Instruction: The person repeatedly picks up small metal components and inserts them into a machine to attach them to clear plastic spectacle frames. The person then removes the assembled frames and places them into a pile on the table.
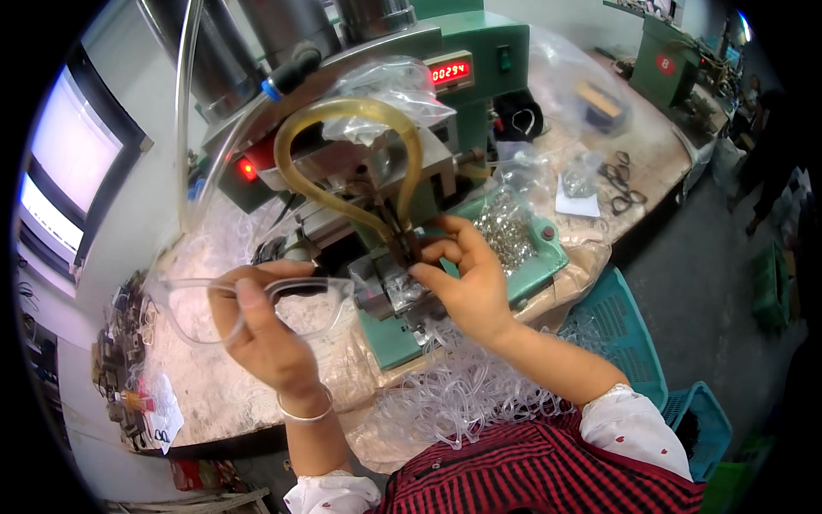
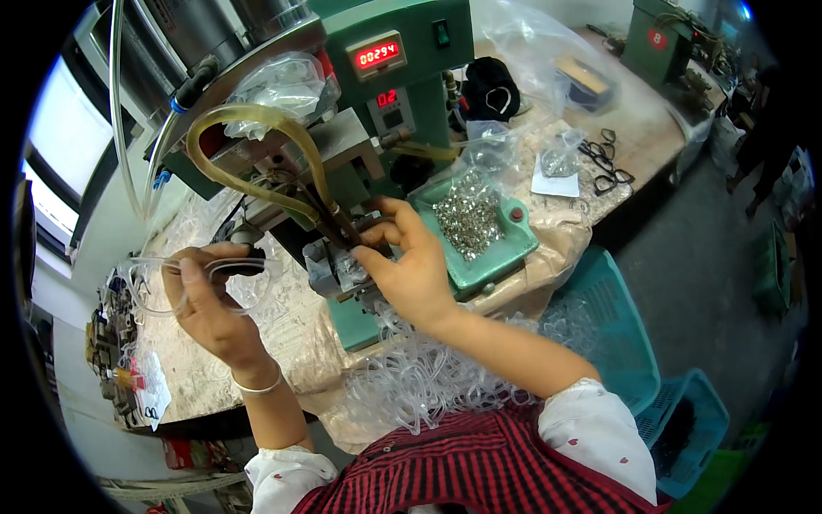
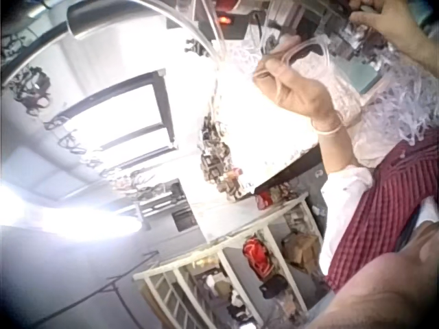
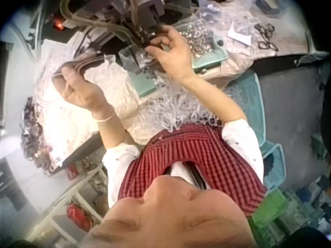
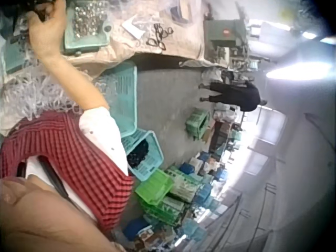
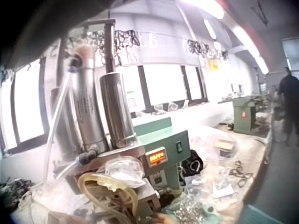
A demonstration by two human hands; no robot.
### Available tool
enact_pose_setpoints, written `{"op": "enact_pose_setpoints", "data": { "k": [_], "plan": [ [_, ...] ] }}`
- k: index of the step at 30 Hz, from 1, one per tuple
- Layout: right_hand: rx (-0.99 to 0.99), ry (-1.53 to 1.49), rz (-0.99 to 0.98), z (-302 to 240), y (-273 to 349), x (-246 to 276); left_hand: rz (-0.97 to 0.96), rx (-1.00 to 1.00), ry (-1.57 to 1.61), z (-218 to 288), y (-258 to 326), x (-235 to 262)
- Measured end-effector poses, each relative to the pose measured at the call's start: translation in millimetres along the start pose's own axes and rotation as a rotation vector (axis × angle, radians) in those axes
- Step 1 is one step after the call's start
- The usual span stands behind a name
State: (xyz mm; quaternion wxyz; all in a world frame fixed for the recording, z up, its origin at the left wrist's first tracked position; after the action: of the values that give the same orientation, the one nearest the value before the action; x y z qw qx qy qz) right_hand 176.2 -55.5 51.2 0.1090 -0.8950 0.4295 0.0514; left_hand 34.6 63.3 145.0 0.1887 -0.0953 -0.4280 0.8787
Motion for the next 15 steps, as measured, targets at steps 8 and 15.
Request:
{"op": "enact_pose_setpoints", "data": {
  "k": [8, 15],
  "plan": [
    [0.196, 0.617, 0.098, 3, -18, 64, -0.577, 1.263, 0.913, -6, 102, -36],
    [0.149, 0.799, 0.324, 46, 0, 147, -0.479, 1.279, 0.879, -27, 115, -57]
  ]
}}
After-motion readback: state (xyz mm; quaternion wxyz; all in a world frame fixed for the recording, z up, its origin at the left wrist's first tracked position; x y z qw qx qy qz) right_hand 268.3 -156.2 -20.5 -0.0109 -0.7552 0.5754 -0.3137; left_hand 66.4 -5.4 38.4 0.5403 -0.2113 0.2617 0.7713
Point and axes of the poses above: each hand's wrist, its own y-axis away from the middle knuckle, its own x-axis out of the back of the hand, z = x × y, the point moved 3 cm from there along -y, towards the middle knuckle, and after that the axes turned 10 degrees about -x, right-handed, at the moved point
